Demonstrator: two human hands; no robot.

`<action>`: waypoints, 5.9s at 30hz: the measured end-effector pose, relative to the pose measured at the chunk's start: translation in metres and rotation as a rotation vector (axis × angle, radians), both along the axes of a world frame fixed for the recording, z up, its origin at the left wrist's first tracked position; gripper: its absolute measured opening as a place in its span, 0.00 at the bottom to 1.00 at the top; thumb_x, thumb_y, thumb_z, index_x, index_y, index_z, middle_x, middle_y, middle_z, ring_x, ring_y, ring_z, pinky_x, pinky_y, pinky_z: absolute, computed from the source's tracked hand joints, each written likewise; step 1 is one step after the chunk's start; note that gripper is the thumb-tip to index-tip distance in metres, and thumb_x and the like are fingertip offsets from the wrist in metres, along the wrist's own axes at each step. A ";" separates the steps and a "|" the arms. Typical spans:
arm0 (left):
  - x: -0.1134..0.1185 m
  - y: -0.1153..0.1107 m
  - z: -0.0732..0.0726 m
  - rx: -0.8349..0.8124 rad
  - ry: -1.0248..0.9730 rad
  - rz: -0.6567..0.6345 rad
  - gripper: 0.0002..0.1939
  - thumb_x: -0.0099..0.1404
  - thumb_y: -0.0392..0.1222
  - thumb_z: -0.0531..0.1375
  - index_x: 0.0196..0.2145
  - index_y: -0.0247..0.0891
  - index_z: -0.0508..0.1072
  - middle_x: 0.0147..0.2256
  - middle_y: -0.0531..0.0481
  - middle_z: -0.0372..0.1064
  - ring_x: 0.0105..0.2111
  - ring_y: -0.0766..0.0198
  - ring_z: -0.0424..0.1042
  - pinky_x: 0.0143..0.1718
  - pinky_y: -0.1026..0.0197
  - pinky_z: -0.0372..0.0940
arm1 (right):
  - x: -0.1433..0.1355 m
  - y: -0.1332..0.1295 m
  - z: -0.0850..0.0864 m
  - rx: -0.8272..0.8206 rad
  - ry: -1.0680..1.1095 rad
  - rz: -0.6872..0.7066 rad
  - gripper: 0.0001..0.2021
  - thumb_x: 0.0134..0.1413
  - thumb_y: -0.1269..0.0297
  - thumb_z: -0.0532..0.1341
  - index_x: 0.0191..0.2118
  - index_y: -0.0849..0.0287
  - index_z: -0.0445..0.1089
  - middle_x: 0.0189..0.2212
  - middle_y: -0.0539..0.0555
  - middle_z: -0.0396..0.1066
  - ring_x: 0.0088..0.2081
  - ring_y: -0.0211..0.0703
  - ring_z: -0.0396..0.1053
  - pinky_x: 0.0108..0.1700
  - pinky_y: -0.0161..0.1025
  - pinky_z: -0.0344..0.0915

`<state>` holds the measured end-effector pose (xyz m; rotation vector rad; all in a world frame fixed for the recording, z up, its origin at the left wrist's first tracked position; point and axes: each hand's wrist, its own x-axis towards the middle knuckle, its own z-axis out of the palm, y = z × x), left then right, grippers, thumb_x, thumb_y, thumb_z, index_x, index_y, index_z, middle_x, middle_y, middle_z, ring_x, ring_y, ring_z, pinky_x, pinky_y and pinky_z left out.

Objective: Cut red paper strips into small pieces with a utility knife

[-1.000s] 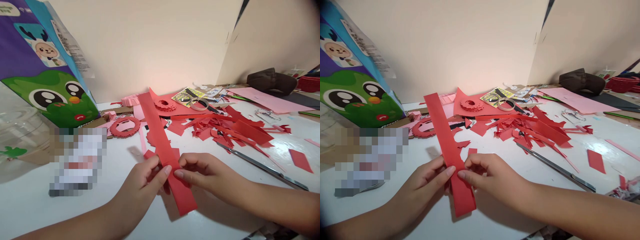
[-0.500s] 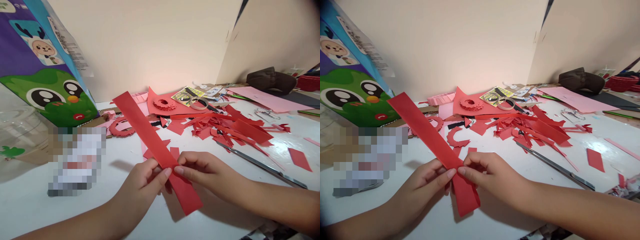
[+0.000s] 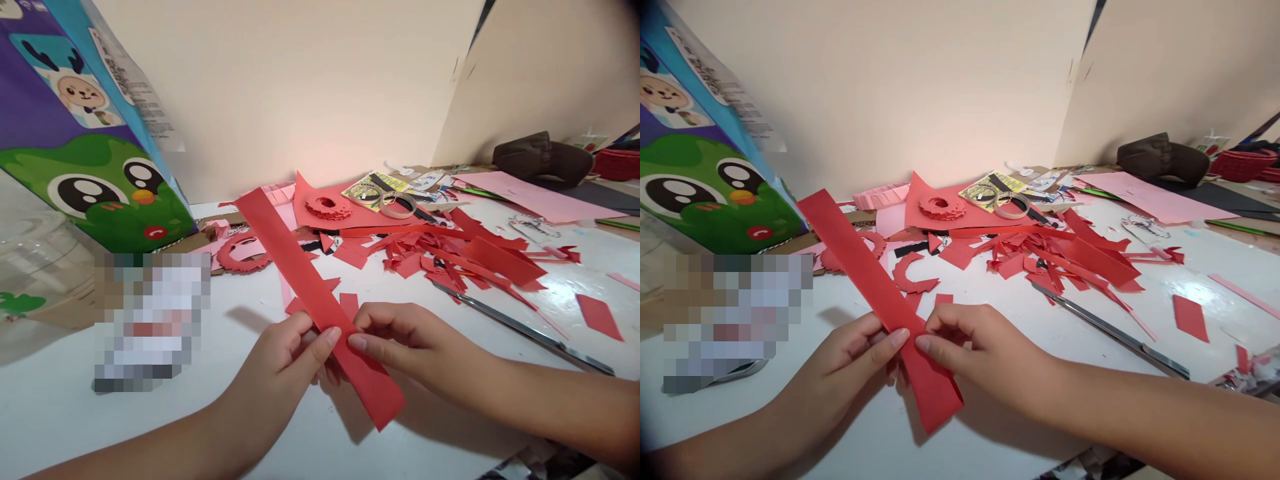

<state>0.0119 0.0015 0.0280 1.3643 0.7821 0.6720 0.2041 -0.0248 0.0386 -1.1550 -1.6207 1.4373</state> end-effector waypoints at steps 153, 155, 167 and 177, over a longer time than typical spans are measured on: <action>-0.002 -0.013 0.024 0.282 0.252 0.118 0.08 0.65 0.45 0.63 0.40 0.49 0.66 0.35 0.54 0.77 0.37 0.59 0.77 0.15 0.73 0.57 | 0.004 0.002 0.004 0.239 0.033 -0.136 0.02 0.56 0.65 0.66 0.34 0.56 0.76 0.33 0.52 0.78 0.40 0.46 0.76 0.44 0.43 0.72; -0.003 -0.014 0.025 0.332 0.248 0.104 0.07 0.66 0.44 0.62 0.39 0.49 0.65 0.37 0.54 0.77 0.38 0.60 0.78 0.18 0.72 0.61 | 0.004 0.002 0.004 0.251 0.011 -0.142 0.03 0.56 0.65 0.65 0.35 0.56 0.76 0.33 0.52 0.79 0.40 0.47 0.76 0.43 0.43 0.72; -0.003 -0.013 0.019 0.310 0.292 0.123 0.07 0.69 0.48 0.59 0.40 0.49 0.63 0.33 0.55 0.78 0.31 0.62 0.77 0.17 0.72 0.60 | 0.001 0.004 0.000 0.059 0.294 -0.132 0.13 0.56 0.61 0.68 0.43 0.53 0.64 0.30 0.47 0.75 0.32 0.39 0.74 0.37 0.38 0.70; 0.000 -0.009 0.025 0.121 0.211 0.157 0.13 0.62 0.50 0.65 0.40 0.46 0.66 0.32 0.51 0.79 0.29 0.58 0.78 0.23 0.65 0.64 | 0.002 0.004 0.003 -0.021 0.115 -0.021 0.12 0.58 0.54 0.64 0.31 0.58 0.73 0.27 0.49 0.72 0.27 0.36 0.66 0.31 0.34 0.64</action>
